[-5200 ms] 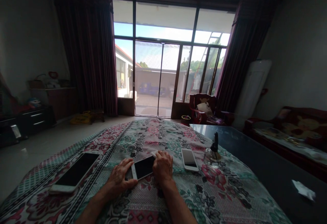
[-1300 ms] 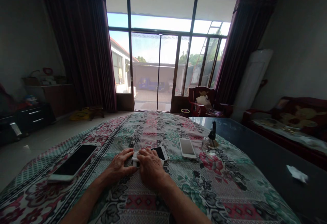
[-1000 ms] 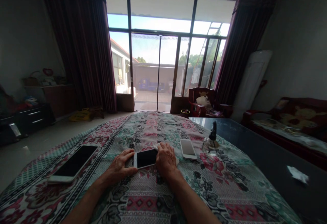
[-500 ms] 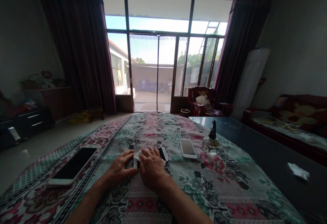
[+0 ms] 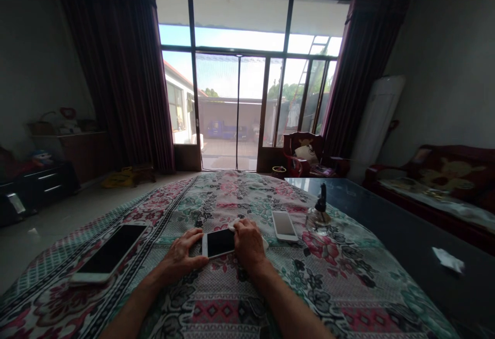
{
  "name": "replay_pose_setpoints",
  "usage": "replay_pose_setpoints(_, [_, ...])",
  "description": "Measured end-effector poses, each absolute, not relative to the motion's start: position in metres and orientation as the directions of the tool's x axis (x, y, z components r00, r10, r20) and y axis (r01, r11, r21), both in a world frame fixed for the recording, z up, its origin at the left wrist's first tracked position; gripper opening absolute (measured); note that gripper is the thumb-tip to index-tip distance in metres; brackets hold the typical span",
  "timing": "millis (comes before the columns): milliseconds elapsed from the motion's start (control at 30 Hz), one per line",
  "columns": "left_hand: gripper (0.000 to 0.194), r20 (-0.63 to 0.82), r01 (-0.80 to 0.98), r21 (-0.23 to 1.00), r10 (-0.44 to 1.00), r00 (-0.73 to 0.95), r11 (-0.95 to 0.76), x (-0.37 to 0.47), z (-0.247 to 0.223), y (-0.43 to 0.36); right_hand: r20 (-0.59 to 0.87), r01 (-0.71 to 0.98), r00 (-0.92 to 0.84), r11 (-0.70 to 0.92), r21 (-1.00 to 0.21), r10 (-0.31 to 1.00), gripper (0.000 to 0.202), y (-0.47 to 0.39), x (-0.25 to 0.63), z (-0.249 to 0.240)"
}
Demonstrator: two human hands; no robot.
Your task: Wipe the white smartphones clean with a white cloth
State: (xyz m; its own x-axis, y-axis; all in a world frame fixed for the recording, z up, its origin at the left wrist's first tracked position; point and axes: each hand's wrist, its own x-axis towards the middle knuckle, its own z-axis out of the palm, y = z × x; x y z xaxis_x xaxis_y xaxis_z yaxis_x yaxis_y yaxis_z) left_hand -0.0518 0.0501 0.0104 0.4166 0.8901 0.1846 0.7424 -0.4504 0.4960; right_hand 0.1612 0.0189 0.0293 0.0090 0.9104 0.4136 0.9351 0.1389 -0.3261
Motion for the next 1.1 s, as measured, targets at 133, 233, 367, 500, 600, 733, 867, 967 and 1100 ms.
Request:
replay_pose_setpoints(133, [0.061,0.197,0.737,0.508,0.894,0.403,-0.445,-0.052,0.006,0.052,0.387,0.905,-0.185,0.311,-0.291,0.903,0.030,0.011,0.135,0.026])
replay_pose_setpoints(233, [0.057,0.223,0.719,0.516,0.883,0.412,-0.466,-0.052,0.005,0.052,0.387,0.856,-0.342,0.454,-0.247,0.856,0.037,0.001,0.116,0.022])
replay_pose_setpoints(367, [0.056,0.219,0.716,0.527,0.887,0.405,-0.457,-0.052,0.006,0.051,0.380,0.850,-0.336,0.452,-0.272,0.862,0.034,-0.001,0.116,0.020])
replay_pose_setpoints(500, [0.058,0.185,0.731,0.529,0.899,0.396,-0.431,-0.051,0.009,0.050,0.365,0.925,-0.155,0.265,-0.274,0.918,0.031,0.013,0.140,0.021])
replay_pose_setpoints(600, [0.060,0.167,0.739,0.523,0.901,0.399,-0.424,-0.051,0.009,0.051,0.357,0.966,0.010,0.084,-0.246,0.934,0.032,0.021,0.157,0.022])
replay_pose_setpoints(733, [0.062,0.169,0.747,0.507,0.899,0.404,-0.431,-0.051,0.008,0.052,0.379,0.964,-0.013,0.113,-0.242,0.926,0.030,0.013,0.154,0.024])
replay_pose_setpoints(867, [0.060,0.186,0.748,0.499,0.898,0.400,-0.437,-0.051,0.005,0.052,0.372,0.882,-0.282,0.392,-0.262,0.884,0.027,-0.008,0.129,0.026])
replay_pose_setpoints(967, [0.057,0.200,0.743,0.507,0.898,0.392,-0.437,-0.051,0.005,0.052,0.349,0.851,-0.351,0.451,-0.269,0.869,0.022,-0.015,0.121,0.027])
replay_pose_setpoints(1100, [0.058,0.187,0.737,0.508,0.892,0.412,-0.446,-0.052,0.010,0.050,0.355,0.912,-0.222,0.323,-0.253,0.908,0.023,-0.006,0.140,0.029])
